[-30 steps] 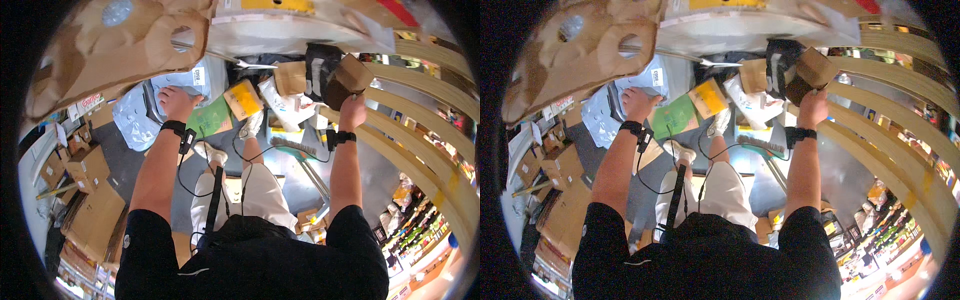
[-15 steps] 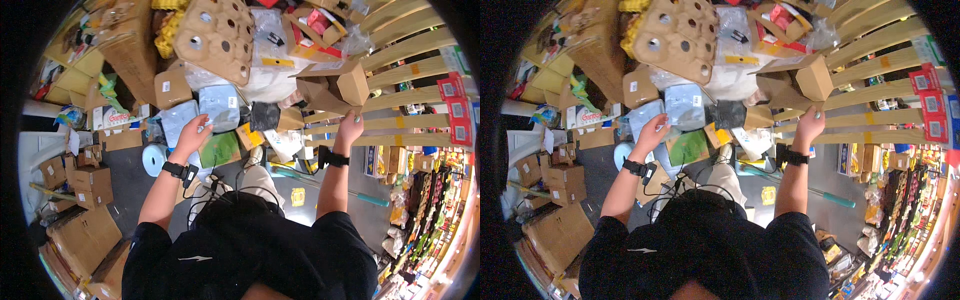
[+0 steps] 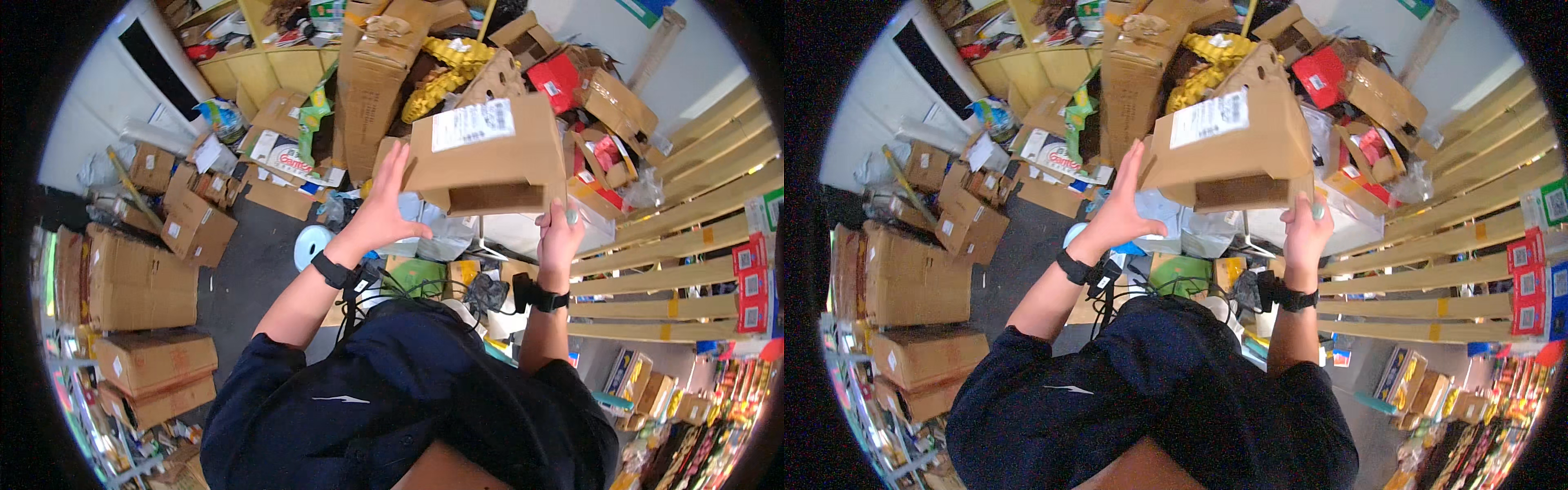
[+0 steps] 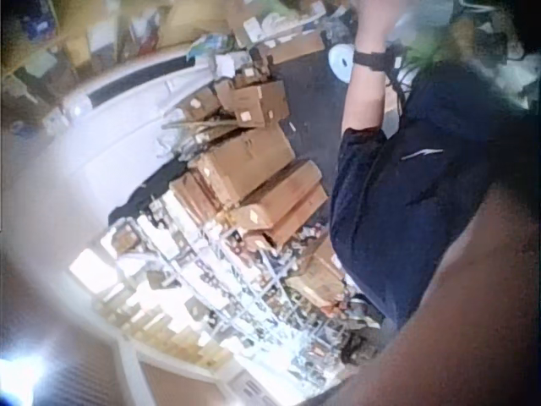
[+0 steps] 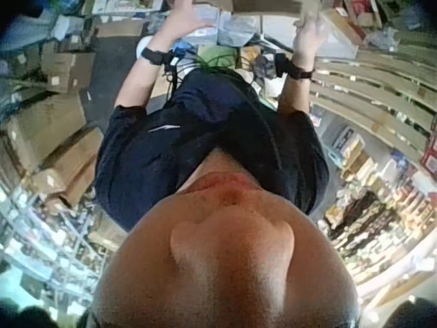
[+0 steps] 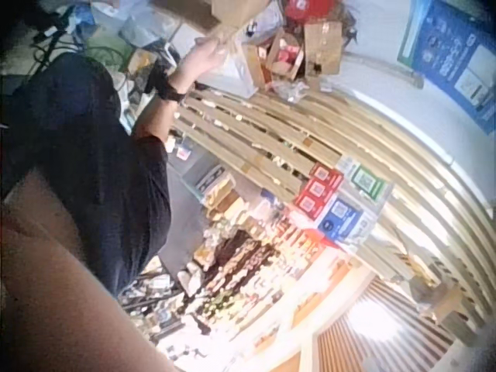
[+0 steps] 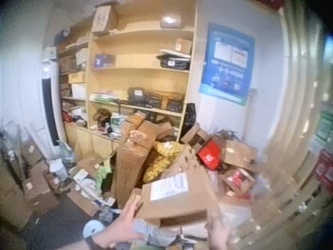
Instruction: The person folds a flat cardboard box into shape and then applies tape to the edges by hand to seal it. They also move several other cardboard boxes and packages aside to clear a workspace on the floor.
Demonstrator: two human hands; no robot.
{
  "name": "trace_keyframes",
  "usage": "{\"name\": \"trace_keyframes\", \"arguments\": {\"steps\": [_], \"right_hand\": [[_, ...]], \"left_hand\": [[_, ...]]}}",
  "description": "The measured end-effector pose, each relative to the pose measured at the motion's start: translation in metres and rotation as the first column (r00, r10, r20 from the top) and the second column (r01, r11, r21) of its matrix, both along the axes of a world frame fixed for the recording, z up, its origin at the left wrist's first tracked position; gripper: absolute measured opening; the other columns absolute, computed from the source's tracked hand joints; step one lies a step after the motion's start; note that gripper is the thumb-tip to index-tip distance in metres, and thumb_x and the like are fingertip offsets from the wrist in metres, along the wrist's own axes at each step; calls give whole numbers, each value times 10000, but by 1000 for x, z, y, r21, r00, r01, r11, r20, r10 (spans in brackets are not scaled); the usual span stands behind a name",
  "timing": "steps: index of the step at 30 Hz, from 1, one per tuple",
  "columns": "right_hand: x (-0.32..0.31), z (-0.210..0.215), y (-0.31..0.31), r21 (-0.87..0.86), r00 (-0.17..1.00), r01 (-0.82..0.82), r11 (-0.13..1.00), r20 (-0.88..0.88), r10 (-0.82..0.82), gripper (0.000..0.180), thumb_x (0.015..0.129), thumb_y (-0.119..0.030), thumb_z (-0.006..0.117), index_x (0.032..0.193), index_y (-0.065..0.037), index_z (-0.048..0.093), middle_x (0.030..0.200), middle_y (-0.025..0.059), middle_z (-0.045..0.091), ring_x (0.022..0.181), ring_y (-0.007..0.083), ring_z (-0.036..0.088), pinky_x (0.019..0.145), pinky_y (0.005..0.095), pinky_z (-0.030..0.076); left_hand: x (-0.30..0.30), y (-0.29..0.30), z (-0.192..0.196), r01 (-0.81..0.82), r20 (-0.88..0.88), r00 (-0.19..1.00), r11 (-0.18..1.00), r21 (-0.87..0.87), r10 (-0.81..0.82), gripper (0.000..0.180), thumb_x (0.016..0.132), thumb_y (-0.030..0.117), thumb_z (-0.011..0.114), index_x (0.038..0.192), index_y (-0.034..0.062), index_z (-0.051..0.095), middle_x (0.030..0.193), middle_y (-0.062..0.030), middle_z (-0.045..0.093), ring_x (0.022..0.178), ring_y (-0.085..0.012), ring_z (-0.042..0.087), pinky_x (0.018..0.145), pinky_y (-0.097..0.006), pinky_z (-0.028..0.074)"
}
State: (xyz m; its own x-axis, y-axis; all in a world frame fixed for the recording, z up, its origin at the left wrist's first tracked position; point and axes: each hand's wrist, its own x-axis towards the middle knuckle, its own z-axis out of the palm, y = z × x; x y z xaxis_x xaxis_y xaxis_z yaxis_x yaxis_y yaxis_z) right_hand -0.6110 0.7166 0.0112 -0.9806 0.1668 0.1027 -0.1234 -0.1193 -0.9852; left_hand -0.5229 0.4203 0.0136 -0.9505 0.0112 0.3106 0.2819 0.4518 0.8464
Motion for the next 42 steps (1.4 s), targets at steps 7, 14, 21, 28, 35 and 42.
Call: {"name": "trace_keyframes", "arguments": {"steps": [7, 14, 21, 28, 35, 42], "right_hand": [[-10, 79, -53, 238, 924, -379, 894, 40, 381, 321, 914, -150, 585, 1178, 33, 584, 649, 32, 609, 536, 72, 542, 505, 212, 432], [-17, 79, -8, 261, 868, -386, 885, -221, 444, 234, 931, -133, 575, 1130, -26, 636, 823, 35, 666, 637, 65, 563, 562, 208, 460], [-9, 63, -8, 647, 705, -264, 715, -377, 601, 250, 860, -143, 659, 1079, -24, 647, 1056, 103, 646, 896, 209, 633, 797, 305, 494], [4, 66, -86, 671, 750, -399, 625, -153, 644, 381, 790, -342, 710, 1008, -35, 649, 1020, 167, 673, 969, 321, 646, 826, 378, 504], [-15, 64, -92, 660, 551, -607, 442, -52, 833, 278, 819, -302, 670, 861, -29, 647, 790, 175, 663, 771, 347, 647, 677, 379, 503], [-27, 49, -84, 523, 471, -746, 412, -22, 882, 227, 821, -245, 669, 852, -20, 662, 733, 85, 664, 666, 157, 617, 635, 308, 480]], "left_hand": [[-27, 9, -4, -539, -164, 842, 819, -199, 514, 297, 853, 245, 637, 1043, 16, 646, 938, -215, 662, 913, -417, 611, 771, -427, 514], [-32, -13, 0, -332, 177, 904, 381, 863, 388, 304, 913, 49, 550, 1205, -28, 517, 1115, -103, 618, 994, -225, 611, 842, -338, 497], [-12, -11, -1, -334, 321, 930, 44, 941, 181, 291, 970, 117, 460, 1217, -35, 480, 1172, -160, 572, 1045, -296, 592, 909, -429, 506], [-13, 10, -1, -331, 302, 927, 107, 938, 222, 281, 946, 61, 476, 1207, -43, 480, 1148, -158, 581, 1043, -297, 597, 901, -452, 512], [11, 1, 3, -387, 384, 922, 92, 918, 46, 328, 972, 104, 430, 1266, -43, 437, 1186, -165, 574, 1069, -298, 594, 949, -439, 499], [14, -18, -20, -479, 486, 873, 127, 868, -26, 326, 981, 138, 434, 1249, -47, 450, 1188, -161, 579, 1042, -285, 612, 939, -419, 501]]}}
